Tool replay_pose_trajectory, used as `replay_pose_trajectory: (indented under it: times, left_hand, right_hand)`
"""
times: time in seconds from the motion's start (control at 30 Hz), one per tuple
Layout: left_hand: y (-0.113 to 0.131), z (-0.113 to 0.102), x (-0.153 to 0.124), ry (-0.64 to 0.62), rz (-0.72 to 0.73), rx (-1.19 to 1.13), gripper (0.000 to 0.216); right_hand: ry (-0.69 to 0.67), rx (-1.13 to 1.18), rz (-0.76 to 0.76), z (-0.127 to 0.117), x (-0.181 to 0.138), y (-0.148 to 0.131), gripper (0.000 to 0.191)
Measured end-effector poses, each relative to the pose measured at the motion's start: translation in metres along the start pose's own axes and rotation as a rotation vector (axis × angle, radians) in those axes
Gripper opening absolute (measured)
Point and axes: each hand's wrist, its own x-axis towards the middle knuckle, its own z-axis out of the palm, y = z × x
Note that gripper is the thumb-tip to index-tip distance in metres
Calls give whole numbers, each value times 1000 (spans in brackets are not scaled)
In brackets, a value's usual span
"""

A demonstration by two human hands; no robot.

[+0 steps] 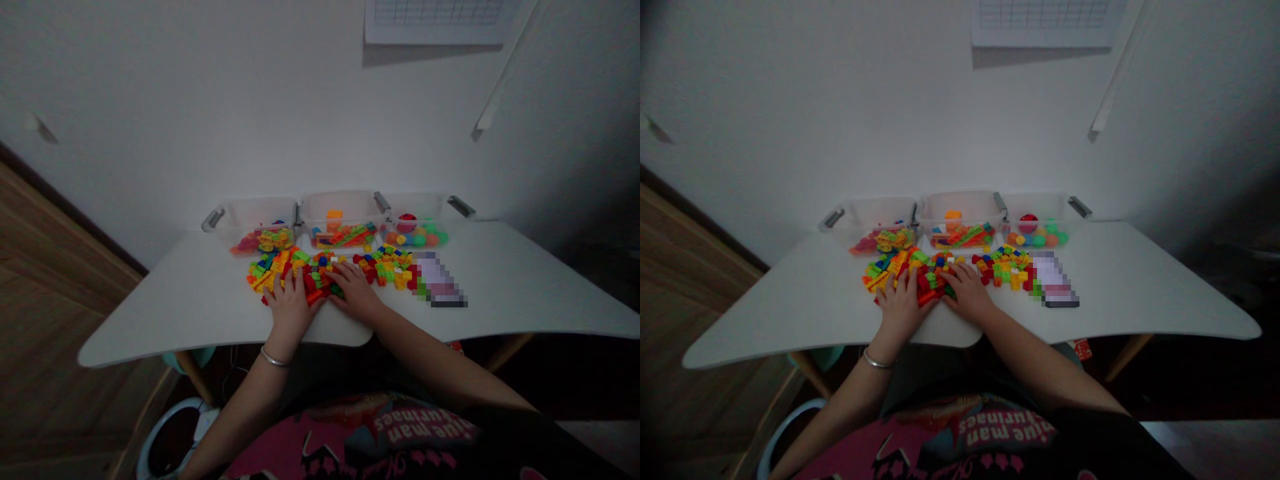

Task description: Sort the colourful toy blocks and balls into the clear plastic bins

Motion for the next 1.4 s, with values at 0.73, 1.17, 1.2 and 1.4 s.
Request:
replay_pose_trajectory:
  times: [0.73, 1.17, 1.2, 1.4]
  left_hand:
    - [8, 4, 48, -202, 389, -84, 88]
    - [-1, 5, 62, -91, 633, -154, 82]
    - [0, 3, 61, -86, 625, -152, 83]
    - [-2, -18, 45, -158, 418, -78, 86]
  right_hand:
    - [46, 194, 32, -2, -4, 31, 55]
    - [85, 143, 24, 3, -2, 36, 64]
    - [90, 137, 23, 2, -3, 35, 63]
    - [89, 141, 6, -2, -5, 28, 57]
